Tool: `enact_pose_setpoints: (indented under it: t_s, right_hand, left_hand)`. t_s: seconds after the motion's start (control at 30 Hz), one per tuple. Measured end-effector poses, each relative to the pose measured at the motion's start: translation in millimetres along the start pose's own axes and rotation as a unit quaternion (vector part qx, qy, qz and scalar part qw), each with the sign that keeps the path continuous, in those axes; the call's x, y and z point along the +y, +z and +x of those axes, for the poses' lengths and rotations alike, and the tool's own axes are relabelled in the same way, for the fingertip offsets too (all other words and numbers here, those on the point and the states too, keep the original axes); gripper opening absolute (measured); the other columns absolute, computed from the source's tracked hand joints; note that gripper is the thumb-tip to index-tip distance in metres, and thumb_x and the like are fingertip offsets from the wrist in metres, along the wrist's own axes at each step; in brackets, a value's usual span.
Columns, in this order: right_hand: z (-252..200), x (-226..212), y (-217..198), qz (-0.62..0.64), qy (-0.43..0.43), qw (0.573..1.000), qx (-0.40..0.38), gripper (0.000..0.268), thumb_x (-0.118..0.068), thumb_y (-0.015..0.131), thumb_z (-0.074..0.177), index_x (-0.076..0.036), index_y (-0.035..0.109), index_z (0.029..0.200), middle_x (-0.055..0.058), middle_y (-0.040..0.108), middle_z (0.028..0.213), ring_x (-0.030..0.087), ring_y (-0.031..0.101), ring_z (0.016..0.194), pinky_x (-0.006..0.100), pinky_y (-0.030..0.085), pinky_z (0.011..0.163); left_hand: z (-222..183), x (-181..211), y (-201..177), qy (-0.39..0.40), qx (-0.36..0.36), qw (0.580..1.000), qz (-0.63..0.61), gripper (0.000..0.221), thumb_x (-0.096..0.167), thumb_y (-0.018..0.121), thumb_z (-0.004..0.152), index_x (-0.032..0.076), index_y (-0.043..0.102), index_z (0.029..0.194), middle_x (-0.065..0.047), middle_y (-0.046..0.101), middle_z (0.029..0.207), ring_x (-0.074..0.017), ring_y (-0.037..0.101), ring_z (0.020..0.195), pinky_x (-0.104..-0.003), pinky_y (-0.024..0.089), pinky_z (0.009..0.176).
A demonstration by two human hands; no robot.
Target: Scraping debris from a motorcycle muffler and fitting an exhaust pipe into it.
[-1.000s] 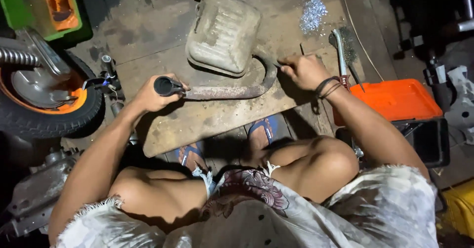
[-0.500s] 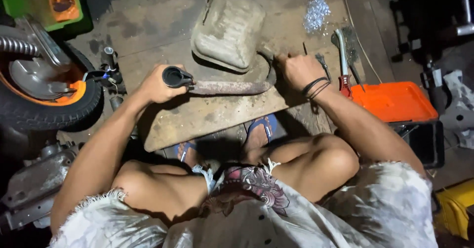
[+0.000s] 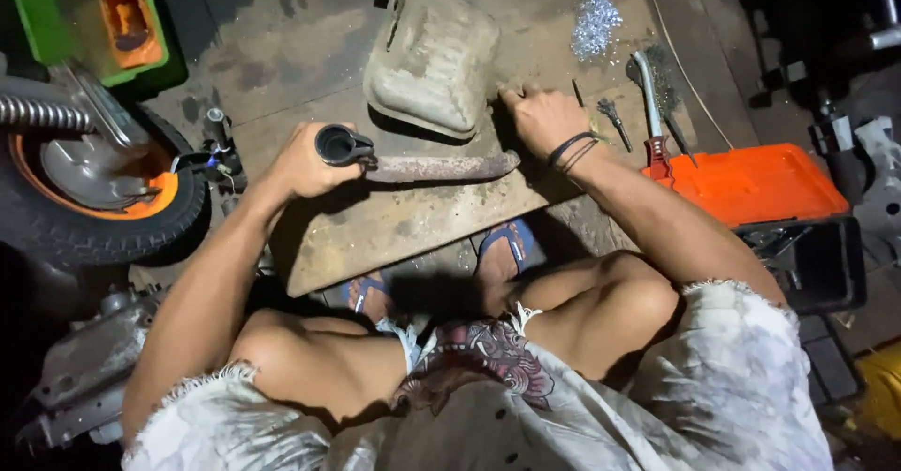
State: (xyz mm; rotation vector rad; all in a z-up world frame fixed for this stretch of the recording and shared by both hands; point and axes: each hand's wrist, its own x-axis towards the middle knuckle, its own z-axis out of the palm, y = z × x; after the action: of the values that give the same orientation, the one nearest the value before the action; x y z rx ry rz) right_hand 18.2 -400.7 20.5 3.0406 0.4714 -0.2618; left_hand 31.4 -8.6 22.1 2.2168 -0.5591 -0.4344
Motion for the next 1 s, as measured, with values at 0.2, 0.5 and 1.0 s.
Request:
enact_pose_setpoints:
  t_s: [0.2, 0.5, 1.0]
  right_hand:
    - [-5, 12, 3, -0.008, 0.001, 1.000, -0.026, 0.040, -0.013, 0.040, 0.101, -0.019, 0.066, 0.131, 0.022, 0.075, 0.096, 0.046, 0.076, 0.082, 0.058, 0.062, 0.070]
    - [13, 11, -10, 0.010, 0.008, 1.000, -0.017, 0.031, -0.023, 0.050, 0.096, -0.021, 0.068, 0.122, 0.020, 0.074, 0.096, 0.046, 0.075, 0.082, 0.053, 0.062, 0.073]
    - [-15, 18, -38, 0.145, -0.058, 0.983, 0.099, 0.036, -0.026, 0.069, 0.096, -0.016, 0.065, 0.130, 0.016, 0.071, 0.102, 0.041, 0.070, 0.102, 0.051, 0.056, 0.089]
  left_hand:
    - [1, 19, -6, 0.023, 0.035, 0.996, -0.082, 0.027, 0.021, 0.086, 0.065, 0.016, 0.061, 0.071, -0.003, 0.059, 0.059, -0.0122, 0.058, 0.064, -0.026, 0.047, 0.064]
    - [2, 22, -6, 0.021, 0.040, 0.994, -0.095, 0.023, 0.023, 0.085, 0.063, 0.015, 0.067, 0.075, -0.006, 0.064, 0.063, -0.0164, 0.063, 0.064, -0.030, 0.051, 0.067]
    - [-12, 62, 10, -0.003, 0.064, 0.984, -0.164, 0.020, 0.018, 0.086, 0.066, 0.010, 0.069, 0.073, -0.007, 0.065, 0.063, -0.0155, 0.065, 0.065, -0.032, 0.054, 0.064]
